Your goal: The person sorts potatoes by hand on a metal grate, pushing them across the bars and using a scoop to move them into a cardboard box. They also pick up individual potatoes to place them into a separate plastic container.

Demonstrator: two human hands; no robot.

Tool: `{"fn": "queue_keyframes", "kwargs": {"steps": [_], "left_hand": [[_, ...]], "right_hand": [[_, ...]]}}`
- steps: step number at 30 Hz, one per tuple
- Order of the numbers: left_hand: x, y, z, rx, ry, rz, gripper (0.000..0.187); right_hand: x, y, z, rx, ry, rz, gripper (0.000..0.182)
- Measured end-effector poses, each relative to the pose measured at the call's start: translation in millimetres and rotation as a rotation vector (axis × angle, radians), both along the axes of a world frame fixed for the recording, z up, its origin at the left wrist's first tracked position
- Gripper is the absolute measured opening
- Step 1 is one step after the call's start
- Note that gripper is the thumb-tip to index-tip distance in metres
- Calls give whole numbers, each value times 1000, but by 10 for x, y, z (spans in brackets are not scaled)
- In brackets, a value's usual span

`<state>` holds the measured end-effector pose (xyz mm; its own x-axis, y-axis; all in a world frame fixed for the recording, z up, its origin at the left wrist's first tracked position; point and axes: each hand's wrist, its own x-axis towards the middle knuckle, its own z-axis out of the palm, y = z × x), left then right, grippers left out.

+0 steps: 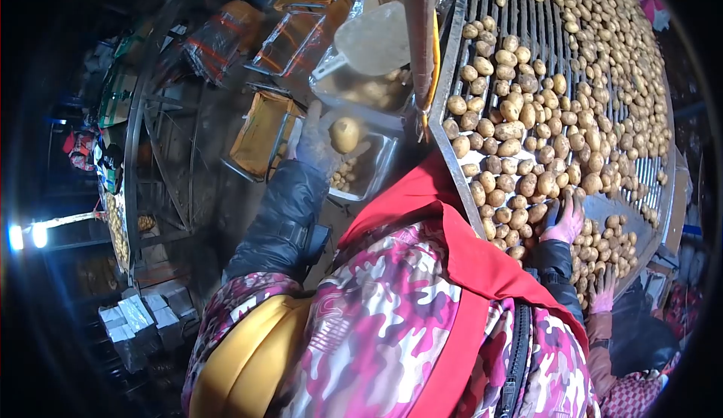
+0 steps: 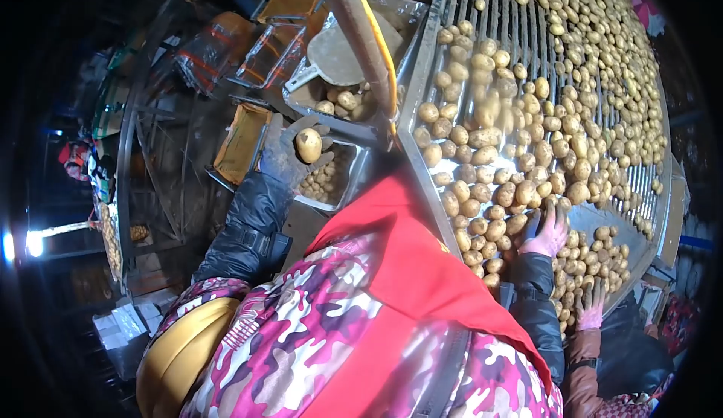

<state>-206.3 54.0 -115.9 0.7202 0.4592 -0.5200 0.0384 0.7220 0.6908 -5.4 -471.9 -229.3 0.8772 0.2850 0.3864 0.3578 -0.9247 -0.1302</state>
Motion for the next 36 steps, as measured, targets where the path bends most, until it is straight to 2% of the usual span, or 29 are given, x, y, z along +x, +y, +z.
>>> {"fn": "queue_keyframes", "kwargs": {"steps": [2,5,8,10,12,13,14,16,17,19,21,22,24,26,27,28,30,32,34,36], "left_hand": [[36,-15,-9,4,-13,-58,62],[60,-177,44,232,20,-116,48],[-7,-144,-57,683,114,-353,40],[14,-49,-286,956,-141,-395,36],[233,148,-473,770,-47,-330,38],[387,182,-477,691,-31,-290,39],[481,336,-545,825,4,-351,41],[607,671,-707,1534,110,-584,47],[646,753,-713,1768,127,-670,51],[797,337,-218,1283,229,-870,56],[925,-301,276,606,409,-838,53],[987,-398,277,395,528,-788,49],[1154,-953,257,458,496,-840,36],[1465,-1262,88,1156,-26,-999,41],[1746,-1432,133,1345,-14,-1049,46],[2000,-1497,-1,1633,-140,-1012,56],[2413,-1791,-171,1930,-118,-925,66],[2751,-1964,-270,2041,-229,-1108,73],[2805,-2170,-246,2180,-295,-1350,65],[2795,-2208,-294,2280,-319,-1290,58]], "right_hand": [[-5,1,1,21,15,-8,49],[27,-4,-27,11,29,-15,49],[44,27,34,-20,23,-17,45],[53,14,3,-14,-53,-16,44],[22,58,159,-13,83,-59,48],[-24,77,92,23,37,-94,48],[-41,93,129,85,88,-95,49],[-70,128,233,123,123,-92,49],[-80,128,245,119,127,-103,49],[-79,131,242,115,138,-112,49],[-82,139,272,119,145,-118,49],[-83,150,274,122,149,-121,49],[-76,157,250,136,133,-117,49],[-49,164,241,134,116,-115,50],[-53,185,242,127,108,-119,50],[-60,175,255,111,99,-131,50],[-73,167,324,156,167,-142,50],[-102,150,319,200,145,-111,50],[-41,84,469,234,184,-99,46],[108,-2,565,311,208,-145,42]]}}
